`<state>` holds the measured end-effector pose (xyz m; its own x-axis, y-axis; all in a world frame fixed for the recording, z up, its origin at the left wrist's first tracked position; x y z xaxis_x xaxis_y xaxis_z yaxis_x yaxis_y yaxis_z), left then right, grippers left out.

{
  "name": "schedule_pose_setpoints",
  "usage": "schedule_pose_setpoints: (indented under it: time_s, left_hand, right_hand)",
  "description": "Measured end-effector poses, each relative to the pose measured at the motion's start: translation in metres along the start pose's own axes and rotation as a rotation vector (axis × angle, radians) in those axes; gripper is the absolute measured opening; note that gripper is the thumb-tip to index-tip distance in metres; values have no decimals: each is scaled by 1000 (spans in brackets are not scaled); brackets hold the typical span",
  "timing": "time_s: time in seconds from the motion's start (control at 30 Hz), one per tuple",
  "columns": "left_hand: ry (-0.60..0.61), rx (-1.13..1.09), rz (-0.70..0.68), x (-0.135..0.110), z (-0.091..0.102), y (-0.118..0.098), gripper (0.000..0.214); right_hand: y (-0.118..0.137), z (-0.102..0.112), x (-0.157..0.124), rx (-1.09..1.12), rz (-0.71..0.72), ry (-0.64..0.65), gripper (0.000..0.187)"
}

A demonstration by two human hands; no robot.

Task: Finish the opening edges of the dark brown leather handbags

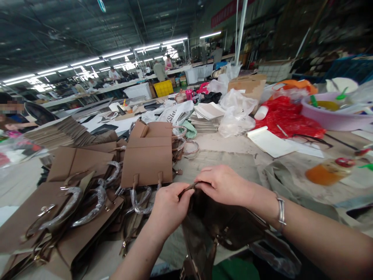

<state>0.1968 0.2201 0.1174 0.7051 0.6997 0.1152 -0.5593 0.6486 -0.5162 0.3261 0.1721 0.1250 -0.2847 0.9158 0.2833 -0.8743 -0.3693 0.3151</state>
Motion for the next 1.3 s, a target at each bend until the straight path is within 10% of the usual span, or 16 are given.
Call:
schedule_pose_setpoints:
  time_s: [0.77, 0.9, 1.3]
  left_hand:
    - [-48, 100, 69, -6, 5, 12, 21]
    - [-33, 64, 100, -6, 6, 13, 18]
    - [-77, 31, 185, -7, 5, 11, 19]
  right_hand:
    - [3, 4, -4, -30, 3, 11, 21]
    - [4, 9, -3, -15, 2, -10, 45]
    - [55, -5, -5, -348, 203, -14, 37]
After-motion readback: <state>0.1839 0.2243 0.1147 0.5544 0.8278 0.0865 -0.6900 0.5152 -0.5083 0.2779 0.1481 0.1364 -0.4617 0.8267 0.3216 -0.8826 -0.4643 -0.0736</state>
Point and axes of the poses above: each hand's wrist, its own x-axis towards the middle knuckle, its own z-axis out of the back of the hand, y = z × x, the point moved 6 cm from there along x, towards the middle knuckle, and after that the axes turned 4 degrees about z, right-handed, at the moved point
